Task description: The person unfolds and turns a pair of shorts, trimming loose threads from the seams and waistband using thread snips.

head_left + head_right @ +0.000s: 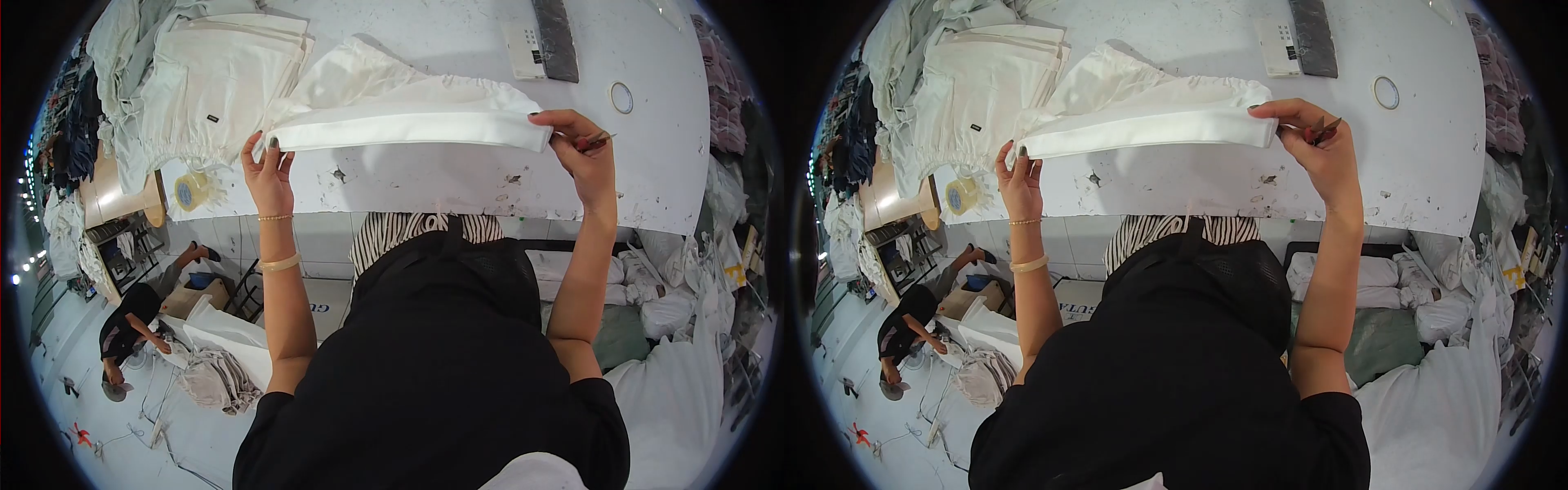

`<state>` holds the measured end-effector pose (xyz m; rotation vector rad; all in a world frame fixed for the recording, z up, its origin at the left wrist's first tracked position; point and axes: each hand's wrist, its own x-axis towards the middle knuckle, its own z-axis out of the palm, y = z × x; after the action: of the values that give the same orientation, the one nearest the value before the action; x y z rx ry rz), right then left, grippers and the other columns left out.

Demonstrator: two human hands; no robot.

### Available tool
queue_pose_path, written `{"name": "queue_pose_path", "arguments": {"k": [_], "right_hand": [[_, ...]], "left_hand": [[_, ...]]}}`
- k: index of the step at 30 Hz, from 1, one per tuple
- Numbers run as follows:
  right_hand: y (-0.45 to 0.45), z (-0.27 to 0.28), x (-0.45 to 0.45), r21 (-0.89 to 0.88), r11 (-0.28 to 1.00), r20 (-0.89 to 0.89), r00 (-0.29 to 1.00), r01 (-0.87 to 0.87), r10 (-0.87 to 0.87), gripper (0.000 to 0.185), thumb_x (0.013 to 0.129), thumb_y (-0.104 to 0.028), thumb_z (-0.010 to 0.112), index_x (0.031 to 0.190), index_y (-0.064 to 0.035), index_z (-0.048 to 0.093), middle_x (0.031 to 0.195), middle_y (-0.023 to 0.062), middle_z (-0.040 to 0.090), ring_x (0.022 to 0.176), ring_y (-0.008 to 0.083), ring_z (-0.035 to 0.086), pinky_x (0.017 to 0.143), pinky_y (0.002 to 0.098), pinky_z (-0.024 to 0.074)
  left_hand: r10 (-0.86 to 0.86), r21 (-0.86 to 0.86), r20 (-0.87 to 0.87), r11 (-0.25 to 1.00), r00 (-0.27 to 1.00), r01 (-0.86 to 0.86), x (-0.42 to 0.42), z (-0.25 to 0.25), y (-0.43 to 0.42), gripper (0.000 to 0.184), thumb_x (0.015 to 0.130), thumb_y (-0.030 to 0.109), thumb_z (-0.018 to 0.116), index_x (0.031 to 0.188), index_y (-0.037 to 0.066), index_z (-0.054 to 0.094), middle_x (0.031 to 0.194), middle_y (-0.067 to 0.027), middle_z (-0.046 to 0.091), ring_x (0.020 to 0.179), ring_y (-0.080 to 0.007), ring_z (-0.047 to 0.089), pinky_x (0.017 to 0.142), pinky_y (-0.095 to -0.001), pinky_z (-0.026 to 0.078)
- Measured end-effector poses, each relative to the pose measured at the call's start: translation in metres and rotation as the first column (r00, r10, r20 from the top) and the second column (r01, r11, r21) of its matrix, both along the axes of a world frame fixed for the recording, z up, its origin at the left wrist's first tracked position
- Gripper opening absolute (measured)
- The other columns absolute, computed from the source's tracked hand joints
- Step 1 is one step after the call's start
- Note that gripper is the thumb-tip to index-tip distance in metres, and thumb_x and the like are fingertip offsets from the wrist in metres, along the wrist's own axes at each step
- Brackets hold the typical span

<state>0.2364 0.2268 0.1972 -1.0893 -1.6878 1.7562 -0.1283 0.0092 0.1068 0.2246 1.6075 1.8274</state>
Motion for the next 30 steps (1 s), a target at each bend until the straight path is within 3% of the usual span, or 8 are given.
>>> {"name": "queue_pose_path", "arguments": {"k": [2,6,12,17,22,26,28,30], "right_hand": [[0.0,0.001,-0.002,0.022,0.999,0.024,0.999,0.025,-0.025,0.037,0.071,0.009,0.043,0.097,0.0005,0.066,0.094,0.0043,0.067,0.069,0.002,0.049,0.064,0.0148,0.0374],[0.008,-0.012,0.008,0.129,0.99,0.124,0.989,0.058,-0.074,0.037,0.071,0.008,0.045,0.101,-0.0025,0.064,0.079,-0.0034,0.06,0.05,-0.0014,0.026,0.045,0.017,0.018],[0.032,-0.064,0.046,-0.017,0.983,0.042,0.982,0.184,-0.183,0.04,0.072,0.01,0.042,0.109,0.0015,0.056,0.097,0.0037,0.059,0.049,0.0009,0.025,0.043,0.0175,0.0176],[0.042,-0.069,0.043,-0.07,0.966,0.033,0.968,0.25,-0.248,0.044,0.072,0.012,0.039,0.112,0.0034,0.053,0.111,0.0082,0.055,0.046,0.0014,0.023,0.042,0.0171,0.0186],[0.054,-0.063,0.035,0.038,0.978,0.137,0.968,0.205,-0.208,0.039,0.076,0.009,0.043,0.113,0.0029,0.055,0.086,0.003,0.059,0.047,0.0014,0.024,0.043,0.0176,0.0189],[0.057,-0.065,0.026,0.076,0.963,0.201,0.942,0.26,-0.27,0.029,0.086,-0.001,0.051,0.114,0.0033,0.055,0.068,-0.0028,0.052,0.048,0.001,0.025,0.045,0.0177,0.0182],[0.053,-0.068,0.013,0.017,0.916,0.055,0.914,0.401,-0.401,0.026,0.089,-0.009,0.055,0.111,0.005,0.055,0.062,-0.0043,0.043,0.047,0.0014,0.026,0.045,0.0182,0.0175],[0.054,-0.066,0.01,-0.089,0.917,-0.08,0.915,0.388,-0.395,0.027,0.089,-0.009,0.056,0.111,0.006,0.055,0.061,-0.0043,0.041,0.047,0.0019,0.026,0.045,0.0187,0.0183]], "left_hand": [[0.022,-0.011,0.01,1.0,1.0,-0.022,-0.001,-0.002,0.0,0.042,0.088,-0.001,0.052,0.127,0.013,0.043,0.094,-0.0023,0.062,0.081,-0.0099,0.06,0.076,-0.028,0.054],[-0.051,-0.037,-0.068,0.998,0.996,0.048,0.006,0.006,0.001,0.051,0.088,0.003,0.053,0.134,0.016,0.035,0.093,-0.0057,0.061,0.083,-0.0124,0.06,0.076,-0.0319,0.054],[-0.173,-0.046,-0.141,0.985,0.975,0.168,0.032,0.034,0.012,0.066,0.083,-0.008,0.051,0.14,0.009,0.023,0.088,-0.0055,0.063,0.081,-0.0126,0.062,0.074,-0.0272,0.055],[-0.258,-0.052,-0.214,0.966,0.942,0.252,0.035,0.028,0.008,0.044,0.084,-0.009,0.052,0.126,0.002,0.048,0.095,-0.0079,0.065,0.081,-0.0117,0.062,0.075,-0.026,0.054],[-0.379,-0.383,-0.501,0.903,0.778,0.193,0.034,0.036,0.014,0.032,0.079,-0.008,0.058,0.107,0.006,0.065,0.097,-0.009,0.066,0.079,-0.0131,0.06,0.068,-0.0257,0.051],[-0.333,-0.417,-0.726,0.909,0.602,0.0,0.025,0.019,0.016,0.02,0.077,0.0,0.064,0.096,0.006,0.066,0.082,-0.0085,0.062,0.071,-0.0125,0.057,0.058,-0.0244,0.046],[-0.352,-0.413,-0.825,0.91,0.443,-0.045,0.018,0.021,0.023,0.014,0.077,0.003,0.066,0.091,0.004,0.065,0.072,-0.0054,0.058,0.063,-0.0121,0.056,0.053,-0.0228,0.043],[-0.298,-0.318,-0.535,0.938,0.791,0.138,0.014,0.016,0.028,0.012,0.084,0.015,0.064,0.087,0.003,0.062,0.059,0.0022,0.046,0.048,-0.0085,0.044,0.046,-0.0207,0.036]]}}
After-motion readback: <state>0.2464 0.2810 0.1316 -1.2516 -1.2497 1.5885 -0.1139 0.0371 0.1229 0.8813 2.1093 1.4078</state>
